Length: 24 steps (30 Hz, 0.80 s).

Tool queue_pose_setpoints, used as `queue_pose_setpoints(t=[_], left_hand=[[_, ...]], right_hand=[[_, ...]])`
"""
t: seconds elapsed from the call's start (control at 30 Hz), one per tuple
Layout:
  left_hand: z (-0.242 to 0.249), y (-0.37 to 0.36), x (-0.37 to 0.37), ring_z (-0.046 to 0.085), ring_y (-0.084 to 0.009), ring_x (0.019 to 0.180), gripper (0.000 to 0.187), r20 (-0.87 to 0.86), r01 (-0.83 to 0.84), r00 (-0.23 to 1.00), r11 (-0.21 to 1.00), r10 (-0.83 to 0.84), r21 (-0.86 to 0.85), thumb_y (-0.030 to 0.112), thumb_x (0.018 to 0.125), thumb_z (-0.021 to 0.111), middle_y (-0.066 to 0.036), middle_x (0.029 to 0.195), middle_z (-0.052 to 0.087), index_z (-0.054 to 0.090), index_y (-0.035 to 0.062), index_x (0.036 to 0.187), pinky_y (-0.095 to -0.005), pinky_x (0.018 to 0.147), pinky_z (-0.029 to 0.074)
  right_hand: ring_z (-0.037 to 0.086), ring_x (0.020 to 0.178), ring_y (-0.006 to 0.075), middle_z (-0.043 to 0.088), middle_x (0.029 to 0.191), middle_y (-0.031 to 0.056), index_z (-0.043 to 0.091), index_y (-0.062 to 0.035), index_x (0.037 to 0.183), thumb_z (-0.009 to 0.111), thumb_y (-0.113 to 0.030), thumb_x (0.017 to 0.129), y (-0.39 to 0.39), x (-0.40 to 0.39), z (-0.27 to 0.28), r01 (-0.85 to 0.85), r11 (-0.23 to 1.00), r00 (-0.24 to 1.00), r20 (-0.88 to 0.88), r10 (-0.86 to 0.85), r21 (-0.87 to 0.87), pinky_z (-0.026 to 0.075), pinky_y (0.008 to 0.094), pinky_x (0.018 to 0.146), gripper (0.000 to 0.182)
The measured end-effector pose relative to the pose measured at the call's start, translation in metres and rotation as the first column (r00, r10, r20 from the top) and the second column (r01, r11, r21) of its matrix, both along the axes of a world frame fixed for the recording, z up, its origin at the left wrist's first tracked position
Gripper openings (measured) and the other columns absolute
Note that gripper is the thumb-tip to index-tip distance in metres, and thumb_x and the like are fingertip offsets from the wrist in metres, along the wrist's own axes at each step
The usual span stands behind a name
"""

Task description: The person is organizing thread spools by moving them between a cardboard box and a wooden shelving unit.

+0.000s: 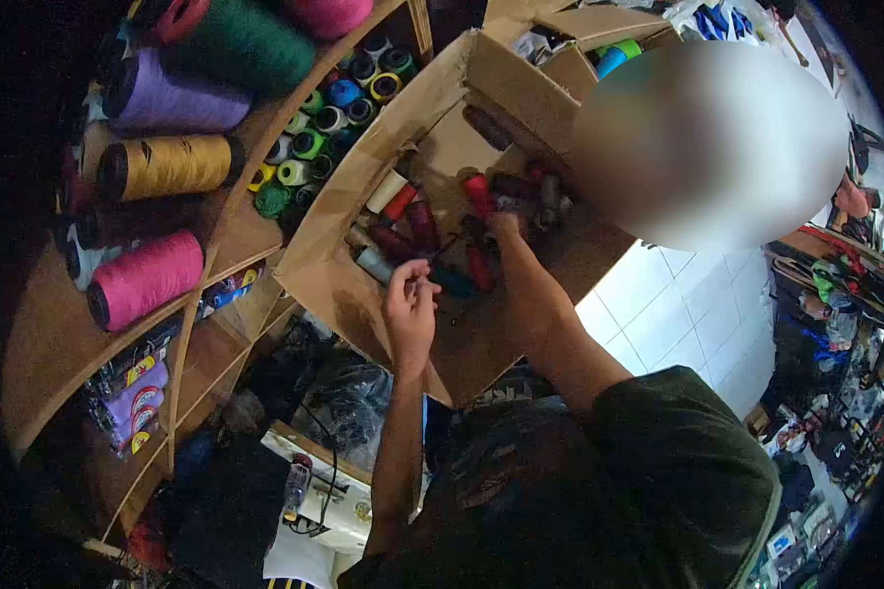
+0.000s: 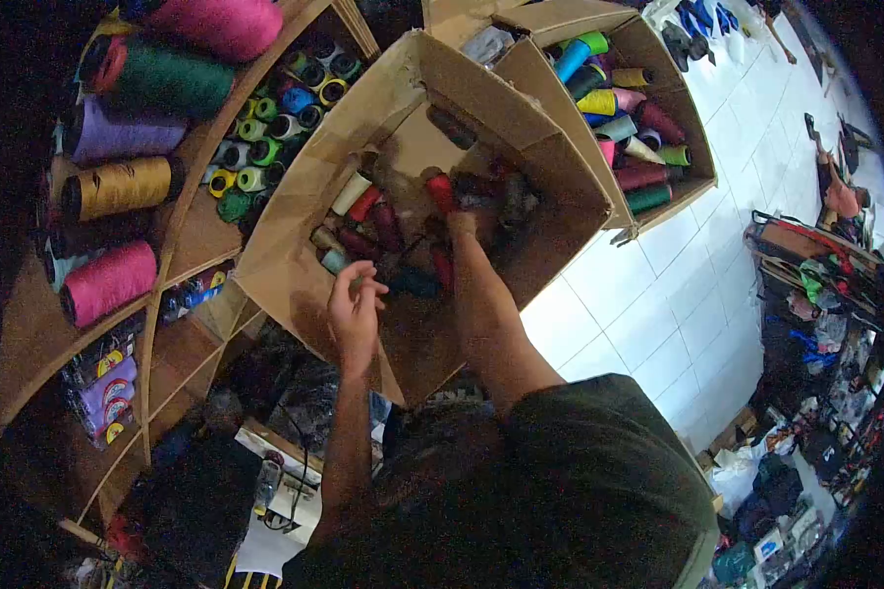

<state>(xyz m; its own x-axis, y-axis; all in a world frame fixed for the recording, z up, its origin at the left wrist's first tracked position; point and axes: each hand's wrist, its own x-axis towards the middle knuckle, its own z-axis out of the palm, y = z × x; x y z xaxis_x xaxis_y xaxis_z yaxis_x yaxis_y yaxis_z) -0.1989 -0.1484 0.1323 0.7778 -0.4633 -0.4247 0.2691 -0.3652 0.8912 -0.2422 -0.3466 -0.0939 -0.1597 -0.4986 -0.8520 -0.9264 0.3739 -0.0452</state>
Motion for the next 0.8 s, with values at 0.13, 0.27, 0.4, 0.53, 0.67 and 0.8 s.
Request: queue_pose_setpoints(t=[0.13, 0.27, 0.4, 0.53, 0.67, 0.8], left_hand=[[-0.022, -0.015, 0.009, 0.058, -0.0194, 0.088, 0.040, 0.070, 0.213, 0.965, 0.915, -0.251, 0.342, 0.016, 0.088, 0.058, -0.014, 0.113, 0.054, 0.047, 0.0010, 0.122, -0.0321, 0.076, 0.048], [-0.048, -0.021, 0.010, 0.057, -0.0241, 0.098, 0.060, 0.039, 0.243, 0.958, 0.882, -0.283, 0.404, 0.024, 0.083, 0.067, -0.018, 0.121, 0.051, 0.040, 0.0014, 0.132, -0.0383, 0.082, 0.047], [-0.043, -0.011, 0.027, 0.054, -0.0310, 0.108, 0.063, -0.015, 0.253, 0.966, 0.922, -0.260, 0.292, 0.026, 0.082, 0.066, -0.020, 0.124, 0.050, 0.038, 0.0005, 0.133, -0.0390, 0.092, 0.043], [-0.026, -0.013, 0.036, 0.053, -0.0242, 0.105, 0.054, -0.346, -0.122, 0.931, 0.993, 0.112, -0.006, 0.012, 0.079, 0.063, -0.017, 0.121, 0.050, 0.043, 0.0007, 0.128, -0.0366, 0.089, 0.045], [-0.017, -0.006, 0.036, 0.050, -0.0232, 0.107, 0.046, -0.130, -0.171, 0.975, 0.982, 0.181, 0.082, 0.007, 0.077, 0.062, -0.012, 0.117, 0.052, 0.048, 0.0010, 0.121, -0.0365, 0.088, 0.045], [0.013, 0.010, 0.035, 0.049, -0.0192, 0.105, 0.044, 0.228, -0.122, 0.968, 0.991, 0.105, 0.061, 0.003, 0.076, 0.065, -0.008, 0.112, 0.052, 0.050, 0.0009, 0.117, -0.0315, 0.087, 0.043]], right_hand=[[0.043, 0.122, 0.0359, 0.039, 0.135, 0.0219, 0.025, -0.0014, 0.139, 0.071, -0.025, 0.076, 0.000, 0.013, 0.076, -0.178, 0.890, 0.970, 0.224, 0.089, 0.419, 0.040, 0.0479, 0.097, 0.082], [0.043, 0.121, 0.0334, 0.042, 0.131, 0.0195, 0.021, -0.0027, 0.142, 0.073, -0.018, 0.076, 0.002, 0.014, 0.181, -0.249, 0.791, 0.806, 0.572, -0.151, 0.559, 0.042, 0.0472, 0.096, 0.086], [0.046, 0.119, 0.0304, 0.045, 0.128, 0.0175, 0.022, -0.0027, 0.141, 0.069, -0.012, 0.080, -0.007, 0.007, 0.159, -0.383, 0.671, 0.538, 0.743, -0.398, 0.635, 0.045, 0.0496, 0.094, 0.078], [0.052, 0.114, 0.0263, 0.051, 0.123, 0.0160, 0.037, 0.0000, 0.131, 0.066, -0.018, 0.081, -0.039, 0.010, 0.113, -0.281, 0.712, 0.633, 0.682, -0.367, 0.643, 0.050, 0.0422, 0.086, 0.060], [0.056, 0.108, 0.0269, 0.056, 0.117, 0.0178, 0.051, -0.0022, 0.120, 0.062, -0.027, 0.080, -0.062, -0.012, -0.047, -0.581, 0.731, 0.753, 0.106, 0.650, -0.358, 0.048, 0.0404, 0.086, 0.048], [0.060, 0.103, 0.0278, 0.060, 0.113, 0.0192, 0.060, -0.0016, 0.110, 0.061, -0.036, 0.079, -0.058, -0.026, -0.088, -0.384, 0.669, 0.735, 0.227, 0.639, -0.637, 0.048, 0.0397, 0.084, 0.046]])
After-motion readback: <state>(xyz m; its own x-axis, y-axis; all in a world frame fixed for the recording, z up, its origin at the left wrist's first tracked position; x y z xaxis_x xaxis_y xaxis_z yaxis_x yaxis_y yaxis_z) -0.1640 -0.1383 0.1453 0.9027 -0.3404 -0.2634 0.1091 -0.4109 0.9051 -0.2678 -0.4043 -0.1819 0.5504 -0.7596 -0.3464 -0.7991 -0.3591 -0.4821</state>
